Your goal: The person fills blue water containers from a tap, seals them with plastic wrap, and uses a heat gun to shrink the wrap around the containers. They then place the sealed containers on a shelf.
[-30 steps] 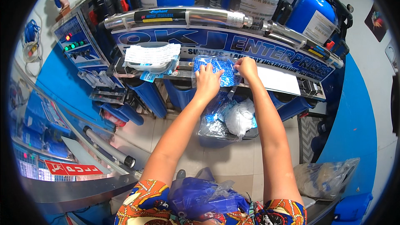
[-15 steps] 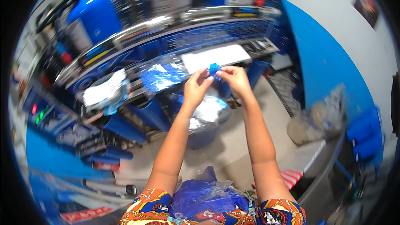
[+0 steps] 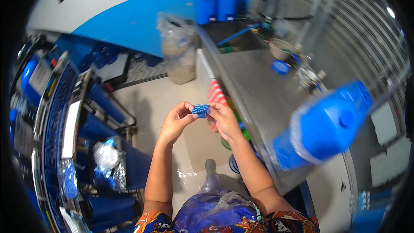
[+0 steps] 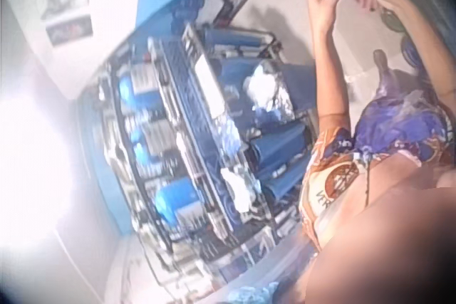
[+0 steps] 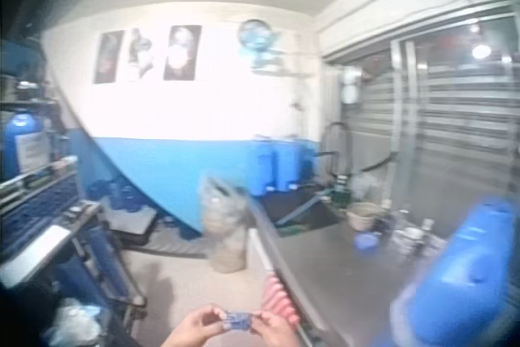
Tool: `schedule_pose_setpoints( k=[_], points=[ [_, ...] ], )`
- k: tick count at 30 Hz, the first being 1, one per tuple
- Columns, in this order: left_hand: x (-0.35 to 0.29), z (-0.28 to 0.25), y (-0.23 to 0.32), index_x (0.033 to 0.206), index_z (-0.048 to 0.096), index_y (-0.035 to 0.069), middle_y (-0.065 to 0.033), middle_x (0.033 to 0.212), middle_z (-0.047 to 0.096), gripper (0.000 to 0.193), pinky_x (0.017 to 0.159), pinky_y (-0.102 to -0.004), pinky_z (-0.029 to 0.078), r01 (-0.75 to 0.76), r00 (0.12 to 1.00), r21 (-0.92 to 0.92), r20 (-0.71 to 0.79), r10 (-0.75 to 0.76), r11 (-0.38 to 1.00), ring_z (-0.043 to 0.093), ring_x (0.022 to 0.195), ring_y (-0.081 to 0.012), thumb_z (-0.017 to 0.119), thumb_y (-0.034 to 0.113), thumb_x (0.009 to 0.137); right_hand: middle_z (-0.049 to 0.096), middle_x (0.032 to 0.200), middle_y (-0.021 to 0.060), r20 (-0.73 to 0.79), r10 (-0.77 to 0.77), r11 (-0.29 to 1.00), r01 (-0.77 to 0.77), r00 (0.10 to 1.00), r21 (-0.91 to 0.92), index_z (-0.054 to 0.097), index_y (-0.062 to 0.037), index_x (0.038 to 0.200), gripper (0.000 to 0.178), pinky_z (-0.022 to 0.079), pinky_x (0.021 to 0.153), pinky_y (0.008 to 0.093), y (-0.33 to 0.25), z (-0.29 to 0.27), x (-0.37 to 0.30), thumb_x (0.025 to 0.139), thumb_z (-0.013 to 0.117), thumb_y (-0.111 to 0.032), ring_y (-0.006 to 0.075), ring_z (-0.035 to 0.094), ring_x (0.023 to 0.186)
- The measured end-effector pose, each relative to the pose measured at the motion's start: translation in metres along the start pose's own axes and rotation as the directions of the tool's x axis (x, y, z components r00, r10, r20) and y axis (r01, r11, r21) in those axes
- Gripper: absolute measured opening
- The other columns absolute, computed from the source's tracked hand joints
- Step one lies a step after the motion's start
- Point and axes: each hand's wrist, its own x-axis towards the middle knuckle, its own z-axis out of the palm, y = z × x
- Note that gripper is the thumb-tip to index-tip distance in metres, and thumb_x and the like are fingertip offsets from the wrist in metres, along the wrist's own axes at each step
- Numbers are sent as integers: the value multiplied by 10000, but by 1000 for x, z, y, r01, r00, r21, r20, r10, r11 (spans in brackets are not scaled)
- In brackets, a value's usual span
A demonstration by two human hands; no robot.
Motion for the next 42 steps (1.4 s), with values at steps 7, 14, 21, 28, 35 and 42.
schedule_pose_setpoints(
  k=[7,14,21,28,35,42],
  points=[
    [23,157,30,1013,557,60,-33,986,588,283,795,-260,453,26,799,-233,589,119,972,553,922,-106,704,54,771,606,909,41,-148,-381,903,334,913,-270,585,-2,951,96,465,772,247,-139,-43,-160,907,626,-76,118,579,845],
    [32,272,82,1165,589,53,-50,1161,554,402,893,-322,445,-586,773,196,428,469,786,525,1069,-166,696,77,778,614,851,114,294,-841,-414,-191,454,-890,630,-13,815,116,441,742,403,-301,-72,-212,780,694,-103,328,538,779],
    [34,309,66,1312,491,91,-75,1264,565,612,912,-354,462,-522,826,162,341,448,838,533,1126,-191,723,103,745,611,850,123,91,-368,-313,-31,925,-949,649,-25,839,131,441,755,388,-349,-81,-192,797,694,-140,301,542,856],
    [39,319,65,1351,460,89,-90,1273,565,683,929,-372,458,-610,751,119,401,524,783,542,1145,-208,740,107,729,578,854,89,-39,-19,-431,-44,999,-901,666,-54,853,153,415,821,359,-365,-52,-193,782,702,-185,264,507,911],
    [49,332,56,1320,483,32,-114,1165,616,602,865,-331,486,-572,762,27,386,519,820,595,1045,-181,717,71,767,639,935,149,-100,-65,-453,-119,993,-883,683,-56,917,163,425,876,392,-360,-46,-177,847,631,-193,319,565,920],
    [49,333,52,1232,584,42,-105,1074,659,493,797,-314,515,-557,809,124,307,502,821,630,942,-172,764,127,780,660,774,178,30,-295,-418,-101,955,-903,669,-12,875,191,513,677,385,-348,-42,-186,712,713,-102,340,651,747]
  ],
)
